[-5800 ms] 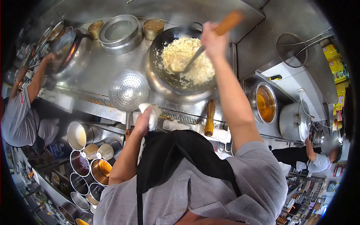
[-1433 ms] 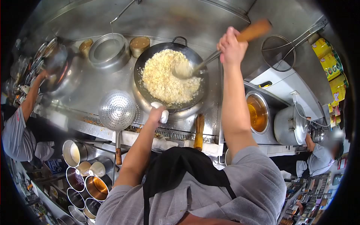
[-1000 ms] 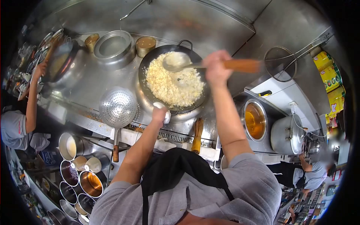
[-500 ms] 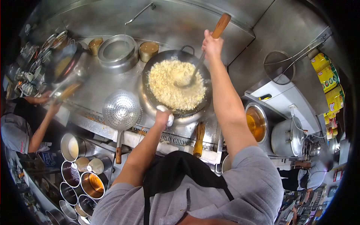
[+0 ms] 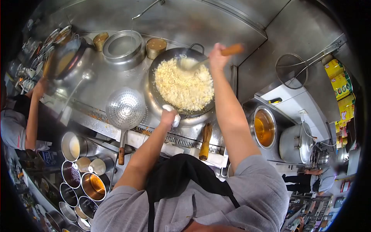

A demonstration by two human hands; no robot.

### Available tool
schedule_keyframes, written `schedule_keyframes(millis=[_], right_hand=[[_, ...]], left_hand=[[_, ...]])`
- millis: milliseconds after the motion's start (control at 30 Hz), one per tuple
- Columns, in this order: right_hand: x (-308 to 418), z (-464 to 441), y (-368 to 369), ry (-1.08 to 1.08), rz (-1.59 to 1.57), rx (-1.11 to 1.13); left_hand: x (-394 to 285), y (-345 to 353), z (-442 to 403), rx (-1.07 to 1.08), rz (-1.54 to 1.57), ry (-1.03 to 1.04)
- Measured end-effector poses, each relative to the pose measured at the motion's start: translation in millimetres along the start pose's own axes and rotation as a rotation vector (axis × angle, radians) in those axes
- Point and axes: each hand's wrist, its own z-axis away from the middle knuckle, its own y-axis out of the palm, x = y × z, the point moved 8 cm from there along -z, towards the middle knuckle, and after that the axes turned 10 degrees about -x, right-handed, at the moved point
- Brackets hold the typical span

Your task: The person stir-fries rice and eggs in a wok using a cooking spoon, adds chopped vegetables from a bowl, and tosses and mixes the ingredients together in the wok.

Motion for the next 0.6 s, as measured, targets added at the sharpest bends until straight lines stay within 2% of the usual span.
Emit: schedule_keyframes(millis=[67,133,167,200,267,333,367,433,500,533,600], right_hand=[[-28,1,9,0.166,0.235,-0.021],[10,7,36,0.113,0.286,0.031],[25,11,47,0.092,0.148,0.096],[34,16,52,0.07,0.011,0.157],[-2,42,33,0.097,-0.199,0.223],[-30,58,20,0.233,-0.052,0.089],[-31,46,22,0.235,-0.062,0.089],[32,13,31,0.205,0.096,-0.002],[115,-21,49,0.18,0.188,0.026],[163,-31,63,0.149,0.104,0.108],[219,-61,61,0.228,-0.218,0.248]], left_hand=[[-10,-4,-3,-0.03,-0.037,0.008],[-19,-3,11,0.026,-0.115,0.017],[-27,-7,11,0.025,-0.113,0.018],[-31,-4,12,0.137,-0.15,-0.015],[-26,-1,13,0.245,-0.185,-0.061],[-19,-2,13,0.253,-0.148,0.01],[-17,-3,15,0.239,-0.124,0.054],[-21,-7,33,0.227,-0.083,0.089],[-22,-24,68,0.168,-0.012,0.025],[-27,-36,93,0.132,0.033,-0.022],[-43,-53,138,0.072,0.077,-0.148]])
